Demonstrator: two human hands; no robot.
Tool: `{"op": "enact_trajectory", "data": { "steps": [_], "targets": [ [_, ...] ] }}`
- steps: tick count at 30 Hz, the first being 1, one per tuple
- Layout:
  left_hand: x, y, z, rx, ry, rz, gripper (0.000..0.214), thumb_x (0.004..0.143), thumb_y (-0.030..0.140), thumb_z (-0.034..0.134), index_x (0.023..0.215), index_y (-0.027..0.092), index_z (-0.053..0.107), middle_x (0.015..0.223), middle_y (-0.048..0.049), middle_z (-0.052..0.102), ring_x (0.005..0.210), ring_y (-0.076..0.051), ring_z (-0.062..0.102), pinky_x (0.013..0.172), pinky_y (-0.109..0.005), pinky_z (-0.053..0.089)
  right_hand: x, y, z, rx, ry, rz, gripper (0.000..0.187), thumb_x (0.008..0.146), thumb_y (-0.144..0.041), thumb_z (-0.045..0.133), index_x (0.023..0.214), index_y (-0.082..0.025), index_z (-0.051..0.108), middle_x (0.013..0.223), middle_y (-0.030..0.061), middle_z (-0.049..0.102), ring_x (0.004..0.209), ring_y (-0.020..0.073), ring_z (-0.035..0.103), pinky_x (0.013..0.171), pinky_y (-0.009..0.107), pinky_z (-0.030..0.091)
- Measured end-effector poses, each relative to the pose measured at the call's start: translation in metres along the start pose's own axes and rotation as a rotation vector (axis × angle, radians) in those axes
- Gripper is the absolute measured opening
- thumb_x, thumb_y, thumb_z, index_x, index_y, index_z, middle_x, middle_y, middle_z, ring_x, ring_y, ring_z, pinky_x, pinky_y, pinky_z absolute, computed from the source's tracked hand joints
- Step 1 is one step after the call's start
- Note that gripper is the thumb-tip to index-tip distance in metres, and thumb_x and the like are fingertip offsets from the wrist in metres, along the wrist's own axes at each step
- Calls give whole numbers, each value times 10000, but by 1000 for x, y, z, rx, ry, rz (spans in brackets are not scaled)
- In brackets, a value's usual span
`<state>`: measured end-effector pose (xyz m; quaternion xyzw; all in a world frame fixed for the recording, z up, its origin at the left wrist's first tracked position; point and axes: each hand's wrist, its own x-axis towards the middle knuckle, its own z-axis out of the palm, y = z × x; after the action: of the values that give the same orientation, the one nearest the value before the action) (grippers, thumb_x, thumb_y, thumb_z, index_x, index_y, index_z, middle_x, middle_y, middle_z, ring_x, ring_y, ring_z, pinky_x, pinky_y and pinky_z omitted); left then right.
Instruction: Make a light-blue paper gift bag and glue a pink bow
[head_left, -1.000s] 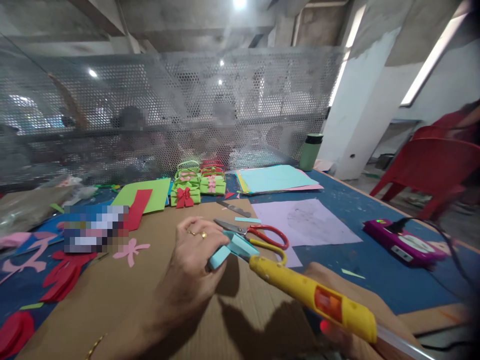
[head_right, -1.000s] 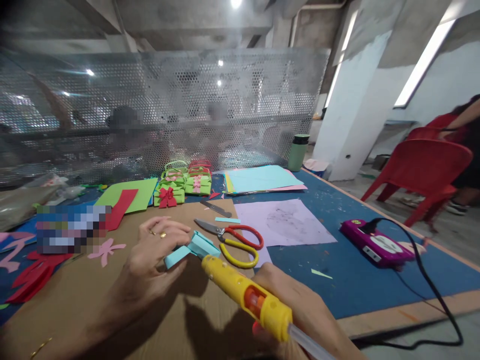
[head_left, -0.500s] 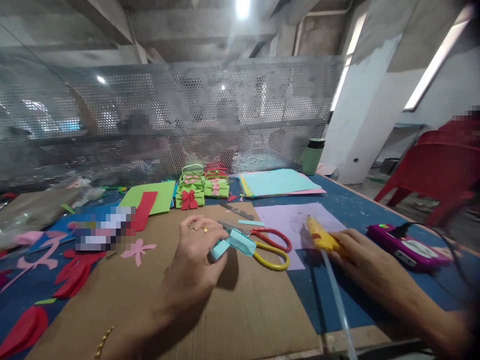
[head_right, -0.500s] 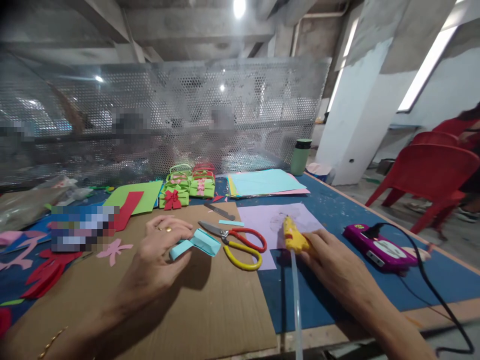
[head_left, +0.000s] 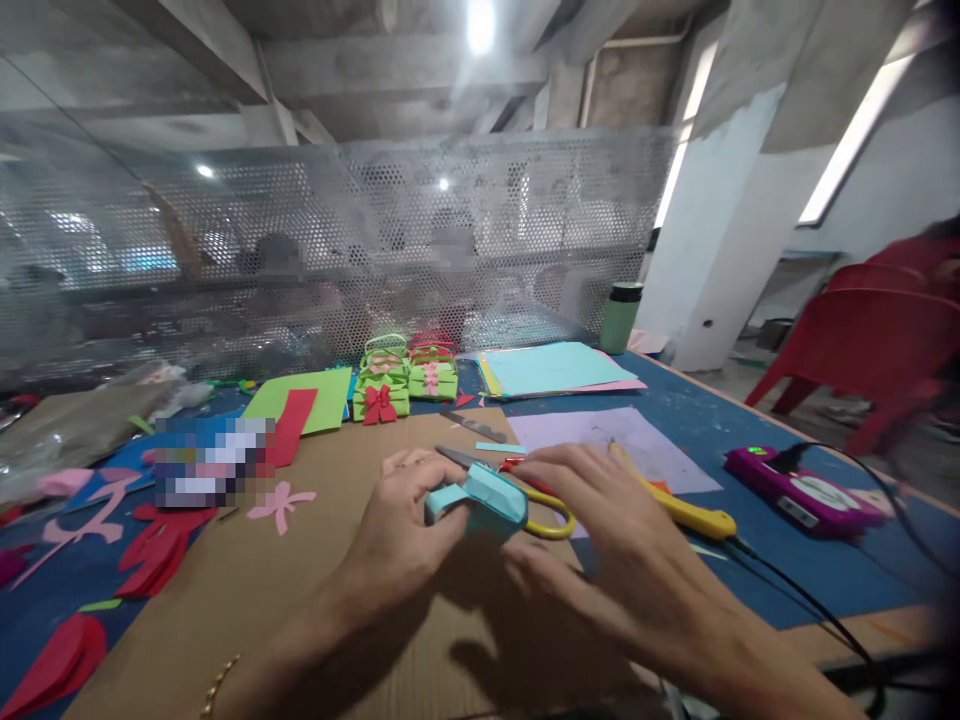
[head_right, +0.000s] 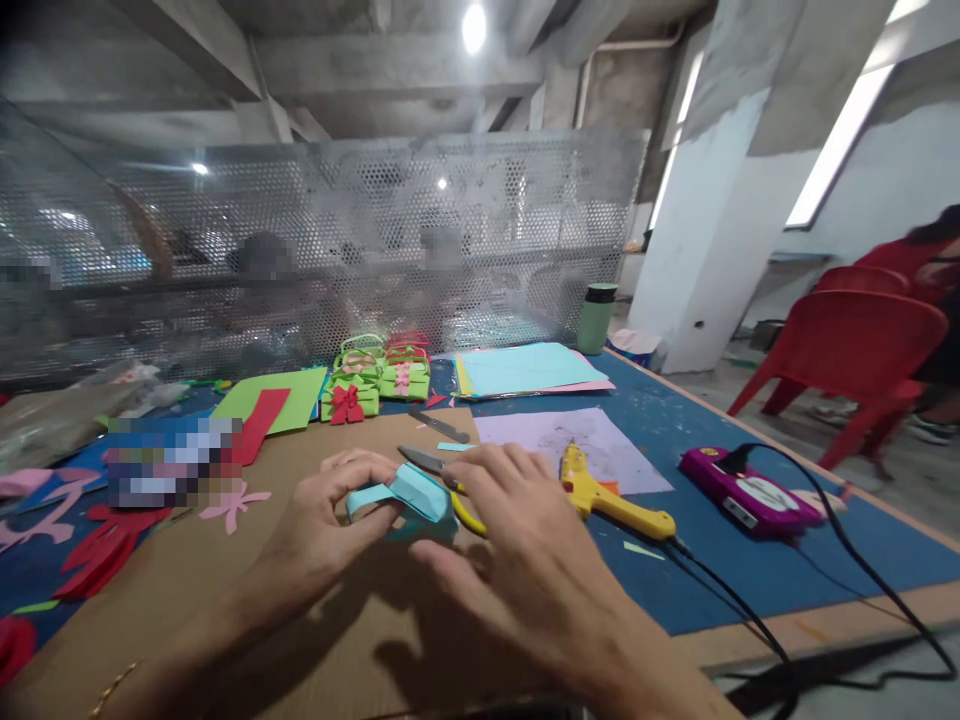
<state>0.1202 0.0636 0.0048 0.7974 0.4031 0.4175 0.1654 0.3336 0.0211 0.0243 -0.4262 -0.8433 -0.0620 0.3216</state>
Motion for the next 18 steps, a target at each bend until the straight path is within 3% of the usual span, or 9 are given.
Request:
{"op": "enact_trajectory", "data": {
  "steps": [3,7,18],
  "targets": [
    [-2,0,2,-6,10,12,138,826,104,625,858,217,699,903,-28,706,907,-240,603,859,-433,436,15,-15,14,13,-1,38,206,844,-271,702,1013,-178,631,1011,101,672,951,306,588,800,476,464],
    [-5,-2,3,4,42,37,138,825,105,613,859,214,690,906,-31,698,931,-244,593,871,-433,424,20,-12,27,29,38,85,95,835,-199,627,926,-177,620,956,99,654,898,287,571,772,445,428],
    [-4,2,-1,-2,29,84,165,801,90,595,817,232,676,874,-3,705,901,-224,609,885,-428,405,18,-10,32,82,82,101,62,860,-150,578,874,-208,562,919,50,636,864,239,542,761,386,373]
  ]
}}
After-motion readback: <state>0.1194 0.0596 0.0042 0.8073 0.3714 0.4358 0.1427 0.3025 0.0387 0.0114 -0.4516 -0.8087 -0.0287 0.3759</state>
